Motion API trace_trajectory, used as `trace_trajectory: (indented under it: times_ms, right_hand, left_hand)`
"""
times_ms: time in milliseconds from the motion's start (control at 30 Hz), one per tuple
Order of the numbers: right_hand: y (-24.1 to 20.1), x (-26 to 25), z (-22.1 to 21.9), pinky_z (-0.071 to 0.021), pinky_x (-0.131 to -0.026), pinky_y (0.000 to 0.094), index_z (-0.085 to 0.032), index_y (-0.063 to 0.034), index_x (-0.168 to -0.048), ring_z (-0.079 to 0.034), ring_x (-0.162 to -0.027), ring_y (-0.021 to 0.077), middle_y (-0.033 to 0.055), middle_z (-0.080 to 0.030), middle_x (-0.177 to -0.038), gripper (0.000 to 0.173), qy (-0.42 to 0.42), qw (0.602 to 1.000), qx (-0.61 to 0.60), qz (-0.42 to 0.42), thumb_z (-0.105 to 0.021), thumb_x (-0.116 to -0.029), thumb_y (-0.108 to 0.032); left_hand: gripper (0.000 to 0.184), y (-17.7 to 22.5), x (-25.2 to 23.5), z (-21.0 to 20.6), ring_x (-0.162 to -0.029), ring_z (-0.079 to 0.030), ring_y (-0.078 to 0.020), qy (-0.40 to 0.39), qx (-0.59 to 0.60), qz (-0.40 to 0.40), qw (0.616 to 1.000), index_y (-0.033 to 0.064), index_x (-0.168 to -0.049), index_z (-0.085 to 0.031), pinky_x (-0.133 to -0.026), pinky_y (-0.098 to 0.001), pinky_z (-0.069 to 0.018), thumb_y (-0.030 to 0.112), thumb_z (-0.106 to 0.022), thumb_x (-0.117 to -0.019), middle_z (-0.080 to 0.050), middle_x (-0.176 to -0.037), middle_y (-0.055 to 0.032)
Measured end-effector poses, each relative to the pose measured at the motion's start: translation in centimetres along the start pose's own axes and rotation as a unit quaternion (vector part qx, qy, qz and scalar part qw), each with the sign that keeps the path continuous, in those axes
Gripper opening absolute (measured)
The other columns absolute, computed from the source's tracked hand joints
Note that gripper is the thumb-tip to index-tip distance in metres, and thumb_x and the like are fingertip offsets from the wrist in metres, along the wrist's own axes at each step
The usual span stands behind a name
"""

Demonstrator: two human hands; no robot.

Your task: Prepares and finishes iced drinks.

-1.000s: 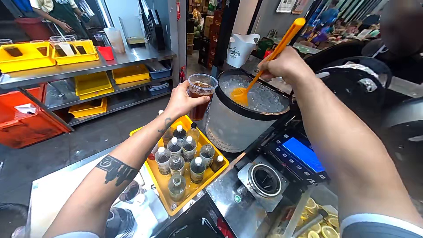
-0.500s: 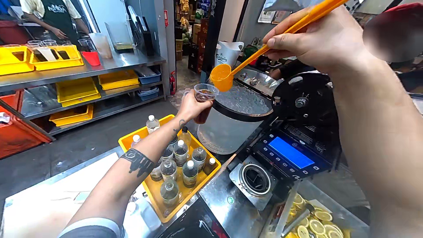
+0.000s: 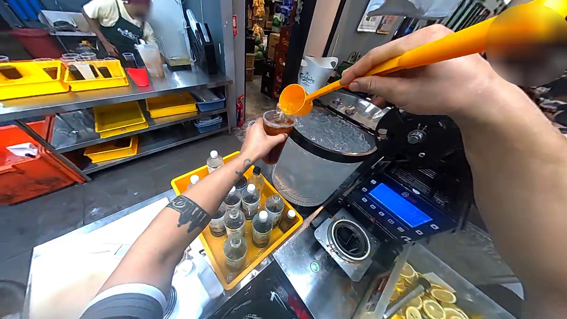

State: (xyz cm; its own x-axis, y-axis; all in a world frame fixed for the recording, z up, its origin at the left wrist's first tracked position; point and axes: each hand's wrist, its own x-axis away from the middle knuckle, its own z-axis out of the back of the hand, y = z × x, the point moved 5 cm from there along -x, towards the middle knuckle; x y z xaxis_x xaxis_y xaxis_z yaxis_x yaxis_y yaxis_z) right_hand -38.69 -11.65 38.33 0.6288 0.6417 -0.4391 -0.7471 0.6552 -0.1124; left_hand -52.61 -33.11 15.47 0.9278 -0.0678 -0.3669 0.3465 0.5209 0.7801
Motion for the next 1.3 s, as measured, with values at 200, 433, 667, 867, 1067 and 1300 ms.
trace_trajectory:
  times_ms: [200, 433, 667, 867, 1067, 1300]
  right_hand:
    - [-1.2, -0.1, -0.1, -0.0562, -0.062, 0.019, -0.074, -0.0142, -0.109, -0.065, -0.071, -0.0013, -0.0043, -0.073, -0.095, 0.014, -0.003, 1.0, 0.003, 0.026, -0.064, -0.1005, -0.021]
    - [0.5, -0.1, -0.2, -0.0619, -0.068, 0.0235, -0.074, -0.0158, -0.109, -0.07, -0.078, 0.0022, -0.0042, -0.075, -0.097, 0.014, 0.038, 0.995, -0.047, -0.075, -0.068, -0.0991, -0.023]
    - [5.9, 0.6, -0.5, -0.0646, -0.079, 0.0303, -0.074, -0.011, -0.108, -0.075, -0.084, 0.0113, 0.0016, -0.076, -0.099, 0.014, 0.126, 0.955, -0.137, -0.233, -0.073, -0.0945, -0.016]
    - [12.6, -1.7, -7.3, -0.0593, -0.086, 0.0581, -0.064, -0.008, -0.134, -0.072, -0.093, 0.0328, 0.0198, -0.07, -0.113, 0.05, 0.079, 0.936, -0.045, -0.34, -0.075, -0.0923, -0.034]
    - [-2.2, -2.6, -11.0, -0.0413, -0.112, 0.0617, -0.038, -0.0031, -0.156, -0.051, -0.135, 0.0426, 0.0255, -0.053, -0.145, 0.085, 0.053, 0.986, 0.057, -0.144, -0.072, -0.093, -0.048]
    - [-6.9, -0.3, -17.6, -0.0382, -0.118, 0.0515, -0.02, -0.012, -0.165, -0.041, -0.145, 0.0334, 0.0174, -0.04, -0.159, 0.122, -0.173, 0.981, -0.022, -0.089, -0.084, -0.0739, -0.063]
  left_hand:
    - [0.073, -0.3, 0.3, 1.0, -0.108, -0.069, -0.025, 0.023, 0.01, -0.004, 1.0, 0.0051, -0.125, -0.063, -0.098, -0.0532, -0.0538, 0.054, -0.083, -0.0741, -0.072, -0.111, -0.0119]
    - [0.071, -1.1, 0.8, 1.8, -0.105, -0.071, -0.0226, 0.038, 0.022, -0.004, 0.999, 0.0059, -0.124, -0.064, -0.096, -0.0524, -0.0553, 0.052, -0.083, -0.0738, -0.073, -0.109, -0.01]
    - [0.073, -0.3, 2.3, 4.2, -0.105, -0.07, -0.018, 0.044, 0.026, -0.037, 0.998, 0.0073, -0.126, -0.063, -0.096, -0.0475, -0.0559, 0.052, -0.085, -0.073, -0.073, -0.11, -0.0074]
    - [0.071, 0.8, 5.8, 5.7, -0.106, -0.07, -0.0122, 0.018, 0.044, -0.06, 0.997, 0.0107, -0.127, -0.064, -0.098, -0.0421, -0.057, 0.052, -0.085, -0.0737, -0.073, -0.112, -0.0033]
    - [0.068, 0.8, 11.4, 6.2, -0.101, -0.071, -0.0135, -0.025, 0.058, -0.06, 0.996, 0.014, -0.131, -0.063, -0.09, -0.0451, -0.0602, 0.047, -0.086, -0.077, -0.074, -0.11, -0.0032]
    - [0.066, 0.8, 15.3, 5.3, -0.095, -0.071, -0.007, -0.067, 0.062, -0.097, 0.991, 0.0108, -0.127, -0.063, -0.086, -0.0351, -0.0608, 0.045, -0.086, -0.0755, -0.074, -0.103, 0.0004]
